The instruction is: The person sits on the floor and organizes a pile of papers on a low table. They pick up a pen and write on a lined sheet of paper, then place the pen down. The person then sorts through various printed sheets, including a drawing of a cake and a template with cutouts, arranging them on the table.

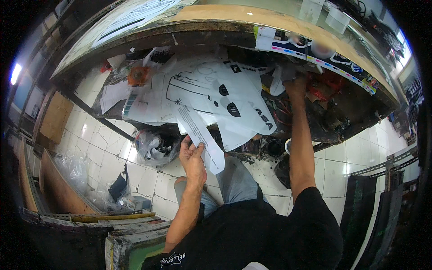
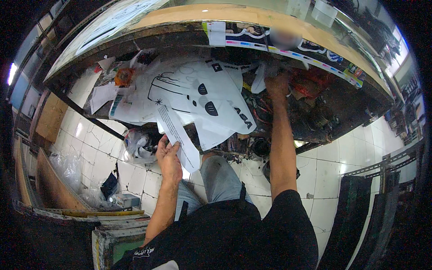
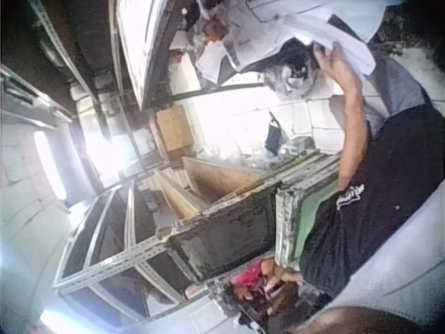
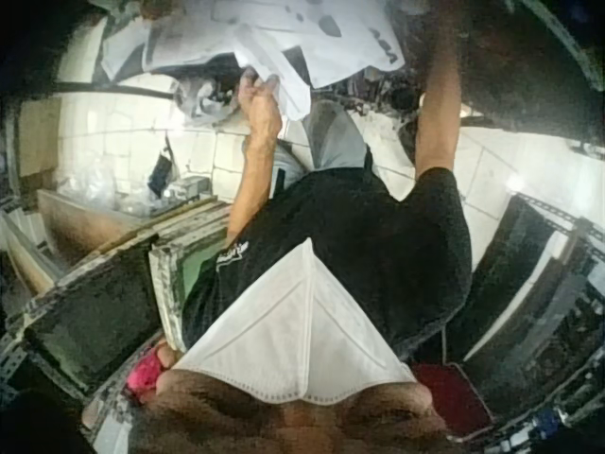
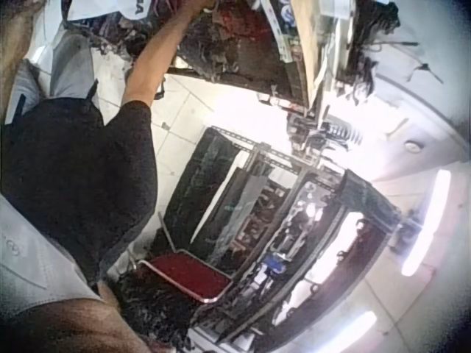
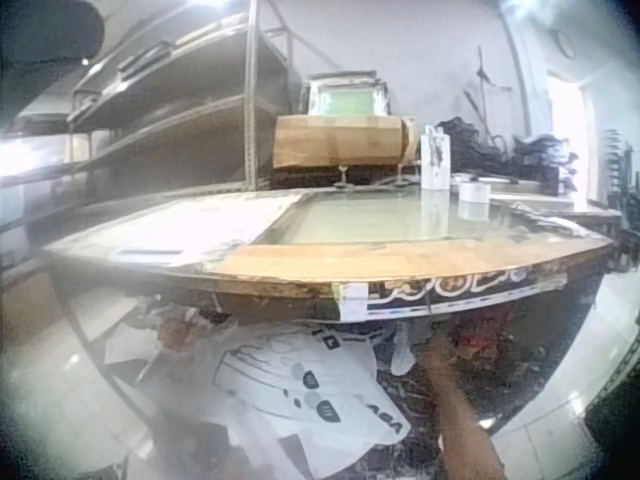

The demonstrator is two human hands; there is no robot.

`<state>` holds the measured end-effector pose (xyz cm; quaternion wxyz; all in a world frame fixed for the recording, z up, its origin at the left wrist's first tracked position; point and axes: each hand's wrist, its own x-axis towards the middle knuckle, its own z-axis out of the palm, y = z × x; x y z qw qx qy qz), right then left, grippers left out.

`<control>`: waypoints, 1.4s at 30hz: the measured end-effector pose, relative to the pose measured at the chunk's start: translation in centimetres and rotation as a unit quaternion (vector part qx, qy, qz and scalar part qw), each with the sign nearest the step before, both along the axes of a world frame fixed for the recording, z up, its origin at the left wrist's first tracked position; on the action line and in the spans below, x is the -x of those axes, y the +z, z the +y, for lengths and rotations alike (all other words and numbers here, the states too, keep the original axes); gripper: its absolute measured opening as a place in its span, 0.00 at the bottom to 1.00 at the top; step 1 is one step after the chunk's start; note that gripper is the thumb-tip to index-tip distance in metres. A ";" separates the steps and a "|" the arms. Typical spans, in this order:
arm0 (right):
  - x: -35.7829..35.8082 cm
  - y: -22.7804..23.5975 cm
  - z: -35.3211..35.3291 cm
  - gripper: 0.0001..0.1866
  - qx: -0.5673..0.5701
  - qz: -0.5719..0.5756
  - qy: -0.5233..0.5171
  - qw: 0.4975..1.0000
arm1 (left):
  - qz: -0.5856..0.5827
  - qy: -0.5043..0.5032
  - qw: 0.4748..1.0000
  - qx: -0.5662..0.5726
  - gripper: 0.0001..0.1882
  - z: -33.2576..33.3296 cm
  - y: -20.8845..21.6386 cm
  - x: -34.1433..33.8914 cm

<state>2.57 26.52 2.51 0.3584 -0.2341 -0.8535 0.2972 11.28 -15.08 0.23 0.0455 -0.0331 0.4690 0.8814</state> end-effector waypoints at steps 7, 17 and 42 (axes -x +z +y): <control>-8.7 3.4 -4.9 0.33 0.188 -0.029 0.015 0.982 | -0.003 -0.019 1.000 0.002 0.24 0.4 -0.1 0.1; -17.3 3.2 -12.3 0.34 0.418 0.022 0.107 0.902 | -0.038 -0.056 0.997 0.021 0.25 0.7 -0.3 -0.3; -19.3 1.8 -15.7 0.32 0.378 -0.094 0.132 0.912 | -0.059 -0.073 0.995 0.040 0.27 0.9 -0.8 -1.1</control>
